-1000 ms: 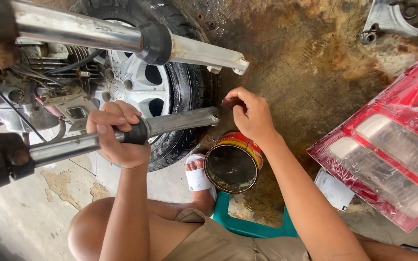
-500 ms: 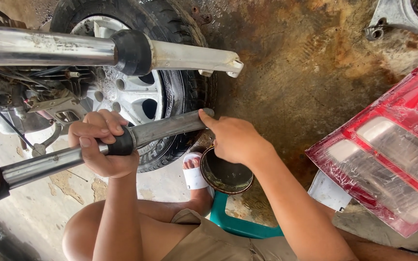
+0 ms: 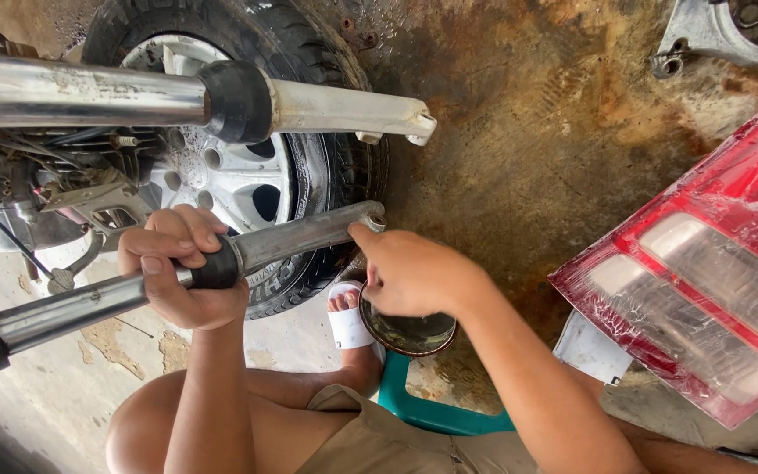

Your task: The person sands a metal motorcycle fork with sandpaper and a liquid from a container while the fork remains attached to the vehicle.

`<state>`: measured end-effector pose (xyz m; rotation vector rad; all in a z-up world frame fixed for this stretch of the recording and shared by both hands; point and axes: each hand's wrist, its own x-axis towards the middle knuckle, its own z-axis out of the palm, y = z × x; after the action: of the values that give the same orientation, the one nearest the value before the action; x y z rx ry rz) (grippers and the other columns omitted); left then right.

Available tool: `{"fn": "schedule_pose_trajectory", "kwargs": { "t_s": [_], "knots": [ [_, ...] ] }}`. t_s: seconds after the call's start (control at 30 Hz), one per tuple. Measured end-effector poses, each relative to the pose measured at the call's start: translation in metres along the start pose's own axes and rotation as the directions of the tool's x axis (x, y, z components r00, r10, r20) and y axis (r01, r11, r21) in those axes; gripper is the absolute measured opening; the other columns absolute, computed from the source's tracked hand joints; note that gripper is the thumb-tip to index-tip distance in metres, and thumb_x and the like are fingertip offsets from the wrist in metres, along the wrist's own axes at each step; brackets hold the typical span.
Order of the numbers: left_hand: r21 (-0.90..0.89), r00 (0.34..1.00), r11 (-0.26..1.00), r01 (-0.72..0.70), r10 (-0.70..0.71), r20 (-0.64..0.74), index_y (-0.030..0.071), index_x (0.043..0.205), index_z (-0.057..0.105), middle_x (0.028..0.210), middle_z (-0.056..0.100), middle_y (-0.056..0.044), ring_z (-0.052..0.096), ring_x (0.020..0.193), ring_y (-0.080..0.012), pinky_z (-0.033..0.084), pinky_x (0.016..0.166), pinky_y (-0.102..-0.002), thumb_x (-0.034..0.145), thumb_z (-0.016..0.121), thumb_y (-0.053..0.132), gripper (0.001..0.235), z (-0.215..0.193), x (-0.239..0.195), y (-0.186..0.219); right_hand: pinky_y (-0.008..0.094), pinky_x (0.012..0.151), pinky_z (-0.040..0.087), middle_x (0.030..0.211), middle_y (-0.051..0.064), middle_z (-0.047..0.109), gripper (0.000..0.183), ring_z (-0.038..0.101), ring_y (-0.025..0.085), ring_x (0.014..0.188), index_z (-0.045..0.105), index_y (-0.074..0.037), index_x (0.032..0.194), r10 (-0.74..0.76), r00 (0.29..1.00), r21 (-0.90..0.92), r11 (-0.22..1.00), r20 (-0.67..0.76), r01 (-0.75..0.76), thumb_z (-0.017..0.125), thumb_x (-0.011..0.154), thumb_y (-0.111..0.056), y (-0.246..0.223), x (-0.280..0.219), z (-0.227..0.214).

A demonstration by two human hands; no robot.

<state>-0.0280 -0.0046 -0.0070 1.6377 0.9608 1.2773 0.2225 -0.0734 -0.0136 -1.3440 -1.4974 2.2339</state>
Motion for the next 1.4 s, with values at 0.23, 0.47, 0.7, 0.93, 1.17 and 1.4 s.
{"fn": "schedule_pose_trajectory", "kwargs": {
  "t_s": [0.23,0.47,0.7,0.93,1.17,1.4],
  "knots": [
    [-0.010,1.000,1.000,-0.007,0.007,0.022,0.017,0.087,0.041,0.068,0.034,0.007,0.050,0.067,-0.0105,0.055,0.074,-0.029,0.106,0.037,0.032,0.025,0.000,-0.002,0.003,0.047,0.087,0.058,0.098,0.026,0.076,0.048,0.074,0.036,0.092,0.067,-0.007,0.133,-0.059,0.933,0.302,0.937,-0.354,0.173,0.072,0.087,-0.021,0.052,-0.006,-0.038],
    [-0.051,0.999,0.998,-0.027,0.028,0.023,0.016,0.085,0.043,0.067,0.036,0.006,0.052,0.067,-0.0106,0.057,0.075,-0.030,0.105,0.038,0.031,0.025,0.000,0.000,0.000,0.044,0.090,0.057,0.107,0.024,0.075,0.042,0.073,0.037,0.101,0.068,-0.007,0.123,0.058,0.870,0.305,0.946,-0.490,0.109,0.070,0.082,-0.005,0.056,-0.003,-0.044],
    [-0.043,1.000,0.999,-0.024,0.024,-0.004,0.016,0.085,0.044,0.066,0.035,0.006,0.053,0.066,-0.0102,0.058,0.073,-0.029,0.104,0.041,0.031,0.025,0.003,0.000,0.000,0.049,0.094,0.058,0.107,0.015,0.079,0.042,0.072,0.040,0.110,0.064,-0.018,0.122,-0.061,0.892,0.054,0.994,-0.448,0.095,0.069,0.083,-0.003,0.032,0.018,-0.013],
    [-0.077,0.997,0.994,-0.074,0.072,-0.034,0.013,0.082,0.044,0.062,0.036,0.004,0.054,0.063,-0.0131,0.059,0.070,-0.031,0.103,0.041,0.028,0.025,-0.004,-0.001,-0.012,0.047,0.085,0.058,0.100,0.011,0.079,0.042,0.072,0.035,0.101,0.055,-0.021,0.121,-0.121,0.873,-0.187,0.982,-0.472,0.034,0.064,0.083,-0.005,0.033,0.033,0.021],
    [-0.053,0.984,0.983,-0.175,0.172,-0.043,0.010,0.080,0.049,0.060,0.043,0.002,0.056,0.060,-0.0156,0.056,0.068,-0.029,0.102,0.040,0.016,0.024,0.004,0.002,-0.019,0.045,0.078,0.057,0.085,0.022,0.073,0.061,0.070,0.038,0.092,0.048,-0.004,0.136,-0.231,0.792,-0.474,0.877,-0.566,-0.083,0.062,0.079,0.010,0.011,0.040,0.069],
    [-0.058,0.971,0.975,-0.214,0.206,-0.123,0.010,0.078,0.055,0.059,0.047,-0.001,0.056,0.060,-0.0168,0.052,0.068,-0.028,0.104,0.044,0.016,0.029,0.016,0.010,-0.023,0.052,0.076,0.054,0.085,0.029,0.070,0.063,0.068,0.047,0.083,0.043,-0.002,0.135,-0.192,0.735,-0.469,0.863,-0.650,-0.189,0.064,0.076,0.010,0.000,0.040,0.084]
  ]
}}
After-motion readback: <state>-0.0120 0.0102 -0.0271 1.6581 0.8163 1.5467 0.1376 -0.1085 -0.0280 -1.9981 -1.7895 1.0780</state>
